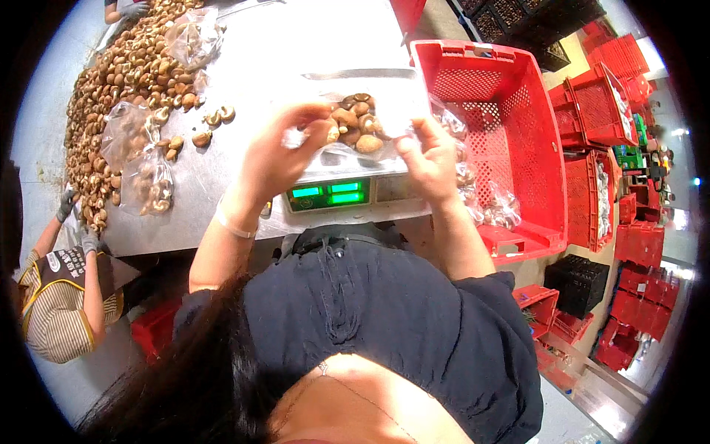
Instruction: The person takes mushrooms from a pile on a metal table, places them onto a tray on a digital scale to weigh them, and then puts them into plastic bags which are then placed into a red crate.
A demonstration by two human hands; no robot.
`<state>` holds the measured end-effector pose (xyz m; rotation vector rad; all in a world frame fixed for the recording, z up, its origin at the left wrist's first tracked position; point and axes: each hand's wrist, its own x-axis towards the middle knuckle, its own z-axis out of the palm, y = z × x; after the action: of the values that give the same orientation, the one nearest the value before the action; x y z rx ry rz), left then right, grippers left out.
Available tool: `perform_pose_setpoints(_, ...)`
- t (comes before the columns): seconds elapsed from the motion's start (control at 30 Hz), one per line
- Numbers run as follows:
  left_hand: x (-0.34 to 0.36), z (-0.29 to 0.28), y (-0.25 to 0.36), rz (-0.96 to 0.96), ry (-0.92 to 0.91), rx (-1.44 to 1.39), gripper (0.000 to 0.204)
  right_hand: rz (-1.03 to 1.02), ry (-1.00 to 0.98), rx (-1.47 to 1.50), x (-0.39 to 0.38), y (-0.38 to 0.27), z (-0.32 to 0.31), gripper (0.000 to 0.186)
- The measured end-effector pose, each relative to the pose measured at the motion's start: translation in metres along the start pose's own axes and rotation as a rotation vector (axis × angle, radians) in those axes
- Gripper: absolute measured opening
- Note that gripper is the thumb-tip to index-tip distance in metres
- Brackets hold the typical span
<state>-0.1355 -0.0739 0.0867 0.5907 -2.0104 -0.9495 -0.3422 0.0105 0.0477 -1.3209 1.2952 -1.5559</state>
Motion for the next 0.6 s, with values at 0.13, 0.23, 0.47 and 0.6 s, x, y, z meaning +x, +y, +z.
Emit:
perform_pose_setpoints(0.13,-0.012,0.054,-0.092,0.09,-0.113,0.735,0.038,0.007,-0.004,0.04,-0.002,-0.003,0.009,0.016)
perform_pose_setpoints(0.23,-0.018,0.055,-0.104,0.084,-0.156,0.852,0.044,0.04,0.023,0.039,-0.009,0.002,0.0,0.015)
perform_pose_setpoints(0.47,-0.01,0.047,-0.107,0.033,-0.081,0.448,0.038,0.051,0.06,0.017,-0.009,0.003,-0.011,0.015)
perform_pose_setpoints(0.6,-0.017,0.044,-0.111,-0.059,-0.03,0.322,0.039,0.06,0.043,0.017,-0.004,0.002,-0.009,0.014)
